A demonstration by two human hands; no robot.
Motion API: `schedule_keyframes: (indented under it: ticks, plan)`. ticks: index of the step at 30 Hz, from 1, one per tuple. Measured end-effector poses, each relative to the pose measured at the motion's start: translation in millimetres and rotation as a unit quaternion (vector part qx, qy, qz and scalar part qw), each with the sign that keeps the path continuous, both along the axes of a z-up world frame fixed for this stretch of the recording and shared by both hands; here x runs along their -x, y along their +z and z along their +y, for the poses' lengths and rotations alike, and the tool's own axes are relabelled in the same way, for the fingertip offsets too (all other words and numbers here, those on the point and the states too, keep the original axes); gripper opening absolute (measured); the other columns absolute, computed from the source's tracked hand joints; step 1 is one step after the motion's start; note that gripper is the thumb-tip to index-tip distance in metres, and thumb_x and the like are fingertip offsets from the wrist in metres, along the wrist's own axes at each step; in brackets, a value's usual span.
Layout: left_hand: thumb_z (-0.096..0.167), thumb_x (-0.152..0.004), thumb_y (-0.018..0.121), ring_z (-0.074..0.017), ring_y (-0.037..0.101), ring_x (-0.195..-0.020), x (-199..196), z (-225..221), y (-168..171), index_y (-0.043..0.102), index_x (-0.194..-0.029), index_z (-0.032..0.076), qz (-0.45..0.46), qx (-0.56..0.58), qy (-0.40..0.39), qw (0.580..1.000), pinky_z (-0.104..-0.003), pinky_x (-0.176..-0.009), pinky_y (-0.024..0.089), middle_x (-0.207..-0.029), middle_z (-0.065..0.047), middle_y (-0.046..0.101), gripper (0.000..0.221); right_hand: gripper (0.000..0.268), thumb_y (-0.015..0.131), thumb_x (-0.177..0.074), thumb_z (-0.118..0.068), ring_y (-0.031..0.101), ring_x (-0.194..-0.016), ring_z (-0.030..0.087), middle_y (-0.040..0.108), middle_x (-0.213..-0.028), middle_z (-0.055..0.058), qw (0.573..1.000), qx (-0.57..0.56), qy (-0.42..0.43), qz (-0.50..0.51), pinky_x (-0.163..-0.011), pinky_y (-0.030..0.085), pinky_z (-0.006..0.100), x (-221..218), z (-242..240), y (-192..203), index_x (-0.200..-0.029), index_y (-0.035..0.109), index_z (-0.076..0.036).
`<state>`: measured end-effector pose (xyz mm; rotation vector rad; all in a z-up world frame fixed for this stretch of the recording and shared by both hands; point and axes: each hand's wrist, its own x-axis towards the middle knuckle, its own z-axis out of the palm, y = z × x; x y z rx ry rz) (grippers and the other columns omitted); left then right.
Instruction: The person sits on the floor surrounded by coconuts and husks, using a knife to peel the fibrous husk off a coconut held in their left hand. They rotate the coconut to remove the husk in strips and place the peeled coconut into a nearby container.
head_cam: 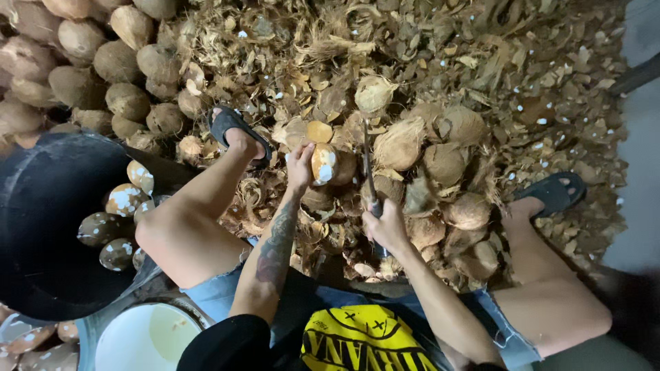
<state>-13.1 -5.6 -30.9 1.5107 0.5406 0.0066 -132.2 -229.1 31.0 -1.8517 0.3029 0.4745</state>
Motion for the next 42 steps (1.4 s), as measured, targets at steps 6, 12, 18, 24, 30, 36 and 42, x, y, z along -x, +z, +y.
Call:
schedule_keyframes:
  ticks: [6, 12, 18, 24, 30, 36, 42]
  plan:
    - [0.028, -0.102, 0.068, -0.026, 0.059, -0.112, 1.9, -5.8, -3.8, 0.08, -0.109, 0.005, -0.025, 0.07, 0.08, 0.994, -0.045, -0.109, 0.046, -0.11, -0.014, 0.072, 0.027, 0.033, 0.067, -0.084, -0.005, 0.062, -0.043, 0.012, 0.066, -0.053, -0.008, 0.901, -0.11, 0.117, -0.402, -0.062, 0.052, 0.022, -6.9, -11.6, 47.0, -0.056, 0.068, -0.023]
    - [0.039, -0.103, 0.068, -0.0311, 0.064, -0.123, -3.1, -2.2, 5.6, 0.08, -0.119, 0.007, -0.015, 0.083, 0.071, 0.994, -0.049, -0.115, 0.042, -0.122, -0.018, 0.074, 0.038, 0.037, 0.055, -0.095, -0.033, 0.074, -0.096, 0.048, 0.075, -0.092, 0.026, 0.948, 0.249, 0.194, 0.034, -0.081, 0.055, 0.06, -11.4, 28.1, -20.9, -0.099, 0.07, 0.0]
    - [0.041, -0.108, 0.062, -0.0474, 0.049, -0.143, 8.3, 3.9, 0.7, 0.07, -0.134, -0.006, -0.004, 0.036, 0.047, 0.998, -0.057, -0.125, 0.031, -0.142, -0.032, 0.063, 0.055, 0.029, 0.063, -0.089, -0.019, 0.068, -0.05, 0.035, 0.057, -0.039, 0.016, 0.991, 0.038, 0.081, 0.096, -0.066, 0.052, 0.042, 12.4, 27.6, -6.6, -0.066, 0.063, -0.001]
    - [0.038, -0.107, 0.061, -0.0394, 0.06, -0.129, 7.6, -4.4, -2.8, 0.077, -0.124, 0.003, -0.019, 0.036, 0.05, 0.998, -0.052, -0.119, 0.037, -0.129, -0.021, 0.071, 0.042, 0.032, 0.062, -0.085, -0.011, 0.067, -0.044, 0.019, 0.067, -0.05, 0.001, 0.956, -0.086, 0.121, -0.255, -0.058, 0.053, 0.027, 3.4, 16.7, 73.9, -0.055, 0.065, -0.017]
    - [0.039, -0.107, 0.062, -0.0315, 0.061, -0.124, -4.5, 2.8, -8.1, 0.079, -0.118, 0.008, -0.026, 0.034, 0.052, 0.998, -0.048, -0.114, 0.04, -0.122, -0.017, 0.072, 0.036, 0.03, 0.066, -0.085, -0.009, 0.068, -0.102, 0.061, 0.071, -0.098, 0.041, 0.967, 0.08, 0.127, -0.206, -0.091, 0.052, 0.068, -4.4, 34.0, -12.5, -0.108, 0.07, 0.01]
    - [0.047, -0.108, 0.055, -0.0479, 0.048, -0.142, 4.2, 17.8, -13.1, 0.069, -0.136, 0.004, 0.045, 0.031, 0.011, 0.998, -0.056, -0.123, 0.031, -0.143, -0.03, 0.06, 0.053, 0.019, 0.062, -0.08, -0.009, 0.062, -0.032, 0.03, 0.056, -0.04, 0.016, 0.985, 0.073, 0.045, 0.152, -0.03, 0.049, 0.043, 2.8, 17.8, -36.3, -0.096, 0.065, 0.001]
    - [0.07, -0.078, 0.083, -0.0377, 0.067, -0.123, -7.2, 14.2, 5.8, 0.075, -0.121, 0.035, 0.14, -0.148, -0.078, 0.976, -0.049, -0.104, 0.051, -0.119, -0.015, 0.074, 0.056, 0.004, 0.064, -0.075, -0.006, 0.06, -0.031, 0.025, 0.057, -0.041, 0.015, 0.991, -0.002, 0.031, 0.133, -0.034, 0.049, 0.034, -5.9, 17.1, -49.4, -0.077, 0.06, -0.004]
